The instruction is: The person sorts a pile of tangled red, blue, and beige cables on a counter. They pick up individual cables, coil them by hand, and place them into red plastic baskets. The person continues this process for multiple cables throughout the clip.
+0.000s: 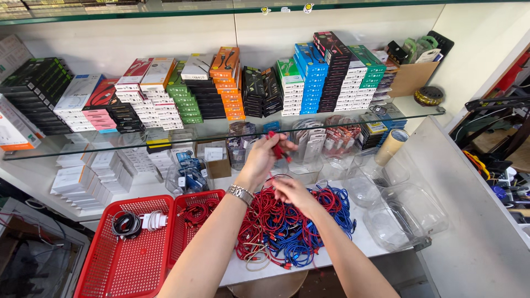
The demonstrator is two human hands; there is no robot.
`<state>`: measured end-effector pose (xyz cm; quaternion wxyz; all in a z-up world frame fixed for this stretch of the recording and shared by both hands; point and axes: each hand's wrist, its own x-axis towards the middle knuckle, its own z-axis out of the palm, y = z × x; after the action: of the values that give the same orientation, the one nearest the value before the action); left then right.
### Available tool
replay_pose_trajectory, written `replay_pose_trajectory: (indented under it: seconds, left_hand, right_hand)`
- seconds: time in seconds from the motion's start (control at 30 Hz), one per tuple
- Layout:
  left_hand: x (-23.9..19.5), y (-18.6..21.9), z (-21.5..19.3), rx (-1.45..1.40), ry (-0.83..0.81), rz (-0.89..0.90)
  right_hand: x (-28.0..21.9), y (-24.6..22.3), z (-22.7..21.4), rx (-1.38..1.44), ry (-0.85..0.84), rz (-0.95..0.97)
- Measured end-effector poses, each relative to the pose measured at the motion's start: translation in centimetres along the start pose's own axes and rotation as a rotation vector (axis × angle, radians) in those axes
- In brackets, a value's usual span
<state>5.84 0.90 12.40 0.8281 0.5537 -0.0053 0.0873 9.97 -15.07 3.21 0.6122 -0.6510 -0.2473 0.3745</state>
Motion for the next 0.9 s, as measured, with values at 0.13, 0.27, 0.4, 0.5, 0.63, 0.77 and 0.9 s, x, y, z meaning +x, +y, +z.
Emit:
replay_pose_trajectory:
  seconds: [0.13,0.27,0.4,0.5,0.63,0.77,0.9]
  left_hand:
    - [-0.9,-1.8,-3.1,1.374,0.177,0.081]
    - [-4.8,-2.6,-6.1,1.456,0.0,-0.063]
    - [-6.6,-1.2,-5.8,0.678,-0.193,-0.618]
    - [-7.0,0.3,-4.8,0.013,-0.532,-0.354]
    - [-5.1,0.4,-2.4,-0.412,-0.346,-0.17]
    - [-1.2,-0.8,-1.9,-0.255,0.067,0.011]
    - [-1.5,-2.6,-5.4,1.0,0.285,0.185]
  right_hand:
    - [-1.0,-0.3,0.3,-0.125,-0.188,0.013]
    - [0.1,-1.7,-3.7,-0.533,-0.055,-0.209]
    - [1.1,-3.0,-7.2,-0.651,0.122,-0.191]
    - [1.7,-2.4,-7.1,-0.533,0.195,-0.163]
    - [3.2,0.2,-3.4,-0.262,0.162,-0.217]
    - [3.8,2.4,0.8,-0.334,0.127,-0.177]
    - [2.3,2.0,2.0,-0.379,-0.036,-0.157]
